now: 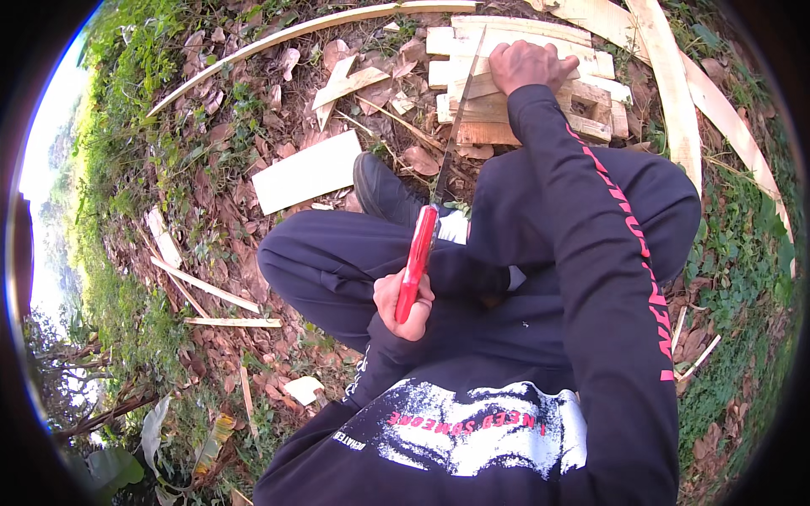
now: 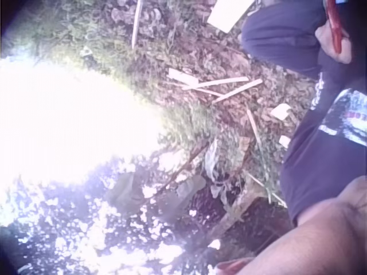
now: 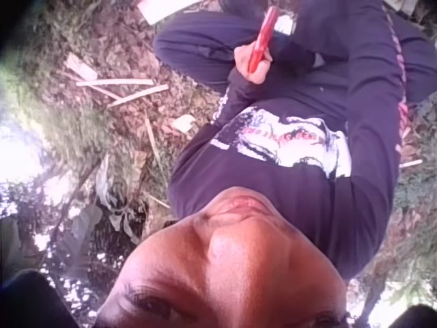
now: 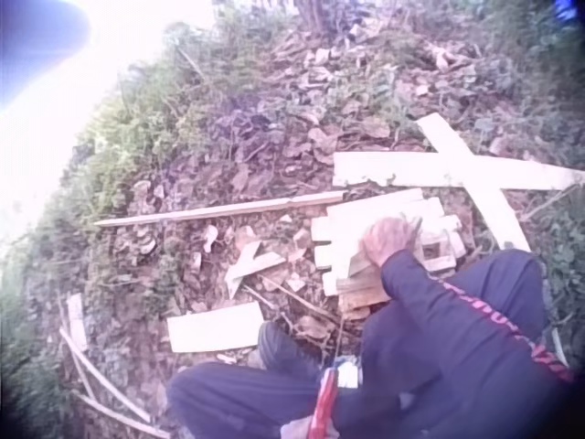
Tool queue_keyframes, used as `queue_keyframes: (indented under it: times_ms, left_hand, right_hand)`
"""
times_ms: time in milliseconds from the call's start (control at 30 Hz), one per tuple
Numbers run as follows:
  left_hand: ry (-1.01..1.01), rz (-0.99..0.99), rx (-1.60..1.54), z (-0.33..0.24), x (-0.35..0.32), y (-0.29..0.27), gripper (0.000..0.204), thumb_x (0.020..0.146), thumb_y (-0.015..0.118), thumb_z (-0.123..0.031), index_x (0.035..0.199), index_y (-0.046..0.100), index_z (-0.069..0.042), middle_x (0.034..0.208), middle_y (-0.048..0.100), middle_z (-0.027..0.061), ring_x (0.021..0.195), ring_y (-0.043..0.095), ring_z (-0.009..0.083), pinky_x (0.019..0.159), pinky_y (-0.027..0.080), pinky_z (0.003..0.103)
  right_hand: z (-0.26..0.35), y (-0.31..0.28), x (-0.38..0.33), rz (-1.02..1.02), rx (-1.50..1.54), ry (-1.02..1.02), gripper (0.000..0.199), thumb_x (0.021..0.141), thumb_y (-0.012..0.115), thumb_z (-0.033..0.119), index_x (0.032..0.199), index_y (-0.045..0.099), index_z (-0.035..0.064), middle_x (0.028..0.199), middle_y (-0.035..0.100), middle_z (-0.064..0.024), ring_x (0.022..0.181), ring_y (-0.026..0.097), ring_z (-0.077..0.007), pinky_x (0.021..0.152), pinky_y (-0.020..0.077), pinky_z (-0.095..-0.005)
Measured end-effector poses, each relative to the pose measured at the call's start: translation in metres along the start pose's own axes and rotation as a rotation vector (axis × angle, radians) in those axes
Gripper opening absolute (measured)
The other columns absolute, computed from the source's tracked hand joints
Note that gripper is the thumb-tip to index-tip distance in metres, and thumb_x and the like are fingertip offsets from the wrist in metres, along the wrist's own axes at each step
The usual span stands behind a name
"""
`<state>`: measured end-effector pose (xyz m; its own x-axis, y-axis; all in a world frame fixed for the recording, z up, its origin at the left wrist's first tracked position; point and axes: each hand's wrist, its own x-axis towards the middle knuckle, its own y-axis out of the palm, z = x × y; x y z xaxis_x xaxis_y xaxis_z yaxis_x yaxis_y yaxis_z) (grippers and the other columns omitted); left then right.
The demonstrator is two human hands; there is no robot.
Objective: The person sits on the ground and uses a red hand saw to cut a small wooden block into smaller pieces. They periodically pause to inspect the cut pieces and reposition the wood before continuing to saw.
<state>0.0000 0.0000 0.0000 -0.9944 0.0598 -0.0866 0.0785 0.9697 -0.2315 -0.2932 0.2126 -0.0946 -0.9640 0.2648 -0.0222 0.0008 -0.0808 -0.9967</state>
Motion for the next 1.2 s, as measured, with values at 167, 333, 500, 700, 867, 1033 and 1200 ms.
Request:
queue_keyframes:
  times_ms: [167, 333, 500, 700, 867, 1033, 1200]
  left_hand:
    - [0.03, 0.028, -0.07, -0.004, -0.046, -0.015, 0.013, 0.057, 0.052, -0.004, 0.069, 0.056, -0.002, 0.056, 0.055, 0.008, 0.049, 0.058, 0.0231, 0.056, 0.047, 0.03]
    - [0.003, 0.03, -0.014, -0.013, 0.003, -0.001, 0.01, 0.063, 0.053, -0.006, 0.07, 0.057, -0.001, 0.056, 0.054, 0.0094, 0.05, 0.057, 0.0247, 0.055, 0.045, 0.032]
    - [-0.014, 0.019, -0.056, 0.001, 0.012, 0.003, 0.008, 0.064, 0.05, -0.004, 0.069, 0.055, 0.0, 0.055, 0.052, 0.0088, 0.046, 0.053, 0.0224, 0.052, 0.043, 0.031]
    - [-0.009, 0.03, -0.041, -0.012, -0.007, -0.005, 0.013, 0.06, 0.051, -0.006, 0.071, 0.057, 0.0, 0.056, 0.055, 0.0083, 0.049, 0.058, 0.0228, 0.054, 0.046, 0.031]
    - [-0.009, 0.025, -0.09, -0.001, 0.025, 0.001, 0.008, 0.063, 0.051, -0.004, 0.068, 0.055, 0.0, 0.056, 0.052, 0.0089, 0.048, 0.054, 0.0224, 0.053, 0.043, 0.031]
    - [0.05, 0.056, -0.084, 0.001, -0.019, -0.016, 0.01, 0.06, 0.049, -0.004, 0.067, 0.055, 0.0, 0.055, 0.053, 0.0094, 0.045, 0.055, 0.0243, 0.053, 0.045, 0.031]
    - [0.042, 0.011, -0.035, 0.005, 0.028, 0.002, 0.01, 0.06, 0.05, -0.004, 0.068, 0.054, 0.0, 0.056, 0.053, 0.0094, 0.046, 0.055, 0.0245, 0.053, 0.045, 0.031]
  right_hand:
    - [-0.007, 0.005, 0.006, 0.02, -0.009, 0.059, 0.045, 0.089, 0.041, 0.035, 0.072, 0.074, 0.0102, 0.083, 0.073, -0.0114, 0.096, 0.063, -0.027, 0.092, 0.0292, -0.0521]
    - [-0.004, 0.005, -0.007, -0.042, -0.018, -0.031, 0.045, 0.089, 0.041, 0.035, 0.073, 0.075, 0.0108, 0.084, 0.073, -0.0099, 0.097, 0.063, -0.0266, 0.092, 0.0289, -0.0512]
    - [-0.003, 0.003, 0.001, -0.025, 0.022, 0.027, 0.045, 0.089, 0.04, 0.035, 0.077, 0.075, 0.0099, 0.086, 0.073, -0.0131, 0.096, 0.064, -0.0273, 0.092, 0.0285, -0.0518]
    - [-0.007, 0.006, -0.003, -0.009, -0.02, -0.024, 0.046, 0.09, 0.039, 0.036, 0.082, 0.076, 0.0104, 0.09, 0.073, -0.0134, 0.095, 0.064, -0.0282, 0.093, 0.0269, -0.0539]
    - [-0.005, 0.009, 0.01, 0.012, -0.007, 0.009, 0.047, 0.09, 0.038, 0.037, 0.084, 0.076, 0.0091, 0.092, 0.073, -0.0139, 0.093, 0.066, -0.0307, 0.092, 0.0288, -0.0543]
    - [-0.005, 0.0, 0.0, 0.036, 0.009, -0.007, 0.048, 0.09, 0.038, 0.038, 0.084, 0.076, 0.0088, 0.093, 0.073, -0.0174, 0.092, 0.066, -0.0328, 0.092, 0.0295, -0.0515]
    - [-0.003, 0.007, 0.001, 0.017, 0.023, 0.013, 0.048, 0.09, 0.038, 0.038, 0.085, 0.076, 0.0092, 0.094, 0.072, -0.0194, 0.095, 0.066, -0.0331, 0.094, 0.0285, -0.0514]
